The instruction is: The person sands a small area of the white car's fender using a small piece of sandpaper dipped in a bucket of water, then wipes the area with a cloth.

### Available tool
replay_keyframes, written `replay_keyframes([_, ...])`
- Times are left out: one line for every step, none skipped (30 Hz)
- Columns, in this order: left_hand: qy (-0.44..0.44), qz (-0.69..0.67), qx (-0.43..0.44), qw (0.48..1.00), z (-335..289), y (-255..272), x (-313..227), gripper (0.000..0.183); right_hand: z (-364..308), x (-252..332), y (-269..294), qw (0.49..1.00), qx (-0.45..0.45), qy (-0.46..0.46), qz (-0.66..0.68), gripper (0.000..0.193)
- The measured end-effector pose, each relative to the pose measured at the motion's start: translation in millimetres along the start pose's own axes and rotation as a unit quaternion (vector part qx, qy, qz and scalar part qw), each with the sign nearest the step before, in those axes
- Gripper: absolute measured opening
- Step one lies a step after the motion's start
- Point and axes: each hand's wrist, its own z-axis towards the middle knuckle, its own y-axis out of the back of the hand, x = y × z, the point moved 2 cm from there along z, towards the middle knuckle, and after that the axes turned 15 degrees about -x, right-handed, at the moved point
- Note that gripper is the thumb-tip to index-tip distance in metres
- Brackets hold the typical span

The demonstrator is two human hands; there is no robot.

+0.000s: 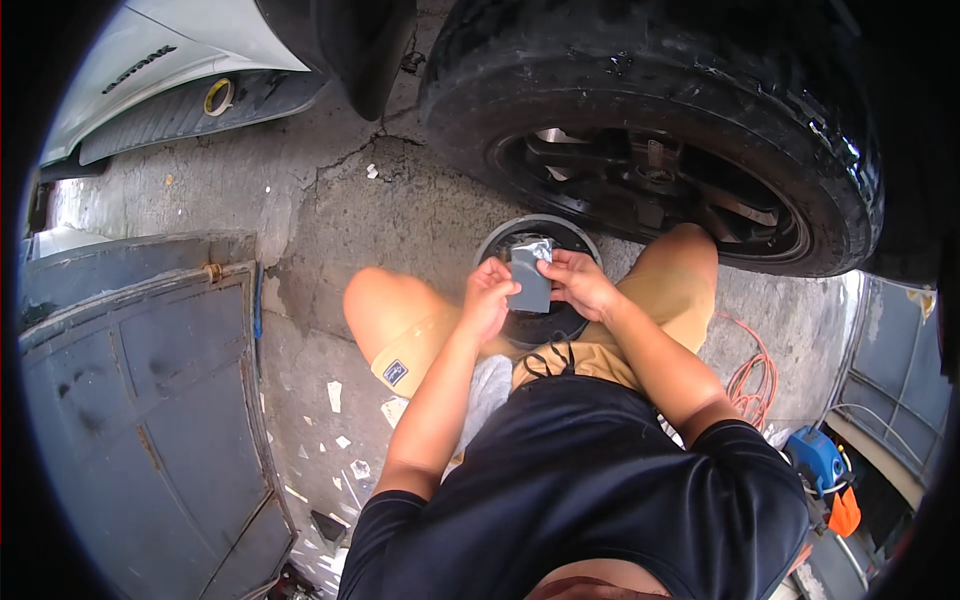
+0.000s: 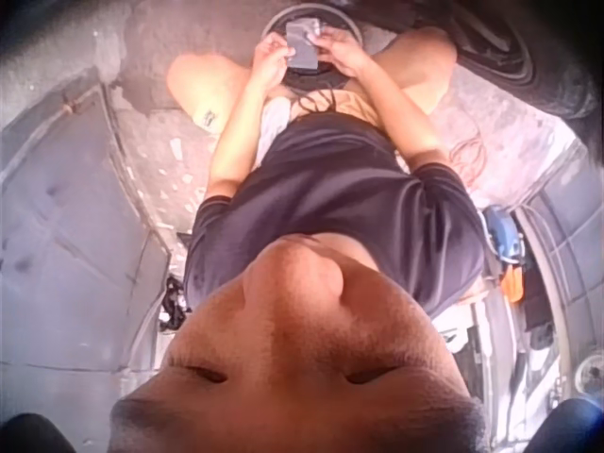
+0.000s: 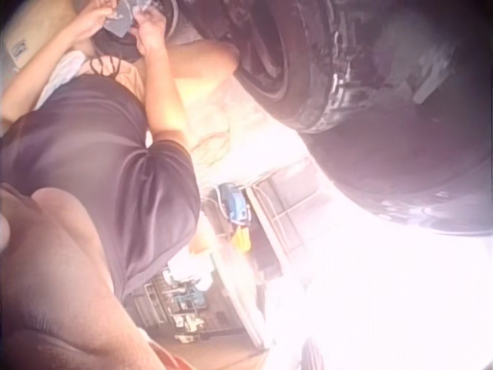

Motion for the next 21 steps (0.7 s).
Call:
replay_keyframes([-0.026,0.021,-0.002,0.999,1.5,-0.7,1.4,0.027,3.2,-3.5,0.9,0.999,-0.005,0.05,-0.001,0.038])
replay_keyframes([-0.055,0.041,-0.004,0.998,0.1,-3.8,0.3,0.028,1.9,-1.5,-2.8,0.996,-0.008,0.091,-0.007,0.035])
replay_keyframes([-0.083,0.062,-0.005,0.995,-1.4,-7.2,-1.0,0.031,0.2,0.6,-6.5,0.991,-0.011,0.132,-0.011,0.031])
replay_keyframes([-0.106,0.103,-0.028,0.989,-4.4,-9.6,-2.0,0.034,-2.6,3.6,-8.6,0.985,-0.015,0.173,-0.015,0.028])
replay_keyframes([-0.13,0.147,-0.049,0.979,-3.5,-13.8,-5.6,0.037,-1.7,5.3,-8.3,0.983,-0.014,0.179,-0.024,0.026])
replay_keyframes([-0.154,0.19,-0.068,0.967,-1.8,-18.8,-9.7,0.04,-3.0,5.5,-8.1,0.982,-0.014,0.186,-0.033,0.024])
replay_keyframes([-0.139,0.179,-0.07,0.971,1.2,-25.1,-12.6,0.038,-3.9,6.7,-7.8,0.98,-0.014,0.193,-0.042,0.022])
replay_keyframes([-0.123,0.166,-0.073,0.976,0.5,-34.1,-14.5,0.037,-4.2,5.3,-5.3,0.982,-0.006,0.18,-0.061,0.021])
replay_keyframes([-0.107,0.153,-0.075,0.979,1.6,-41.7,-16.3,0.036,-3.3,4.3,-3.0,0.983,0.002,0.168,-0.079,0.02])
replay_keyframes([-0.114,0.179,-0.065,0.975,9.4,-42.5,-15.1,0.031,-1.6,4.6,-1.0,0.983,0.01,0.157,-0.097,0.019])
replay_keyframes([-0.124,0.204,-0.061,0.969,16.1,-33.9,-13.2,0.027,1.3,1.7,-2.8,0.971,0.009,0.183,-0.152,0.021])
replay_keyframes([-0.13,0.228,-0.054,0.963,21.2,-32.5,-12.0,0.023,2.7,-0.7,-2.7,0.964,0.006,0.201,-0.175,0.022])
replay_keyframes([-0.13,0.237,-0.065,0.961,24.4,-30.4,-10.3,0.022,4.0,-2.6,-3.0,0.955,0.002,0.219,-0.197,0.022])
replay_keyframes([-0.127,0.246,-0.074,0.958,25.0,-30.2,-8.3,0.02,3.9,-4.1,-1.7,0.947,-0.005,0.237,-0.219,0.023])
replay_keyframes([-0.125,0.255,-0.083,0.955,25.3,-30.5,-6.6,0.019,4.4,-4.3,0.7,0.942,-0.009,0.232,-0.242,0.025])
replay_keyframes([-0.126,0.254,-0.092,0.955,25.6,-32.0,-4.7,0.019,4.2,-3.7,3.1,0.944,-0.011,0.226,-0.239,0.024])
replay_keyframes([-0.128,0.252,-0.103,0.954,24.2,-30.4,-1.8,0.019,3.3,-5.1,3.6,0.946,-0.009,0.219,-0.238,0.024])
replay_keyframes([-0.133,0.251,-0.108,0.953,25.6,-36.2,-3.0,0.019,4.0,-0.5,3.5,0.947,-0.01,0.219,-0.234,0.023])
replay_keyframes([-0.156,0.27,-0.127,0.942,16.9,-38.9,-0.2,0.019,-5.0,-3.6,2.0,0.954,0.006,0.249,-0.168,0.019])
replay_keyframes([-0.163,0.301,-0.141,0.929,15.7,-34.0,0.3,0.019,0.3,-11.4,5.3,0.96,0.017,0.243,-0.139,0.02])
replay_keyframes([-0.175,0.308,-0.121,0.927,15.1,-23.1,1.8,0.022,-1.7,-15.5,0.9,0.968,0.025,0.227,-0.104,0.022])
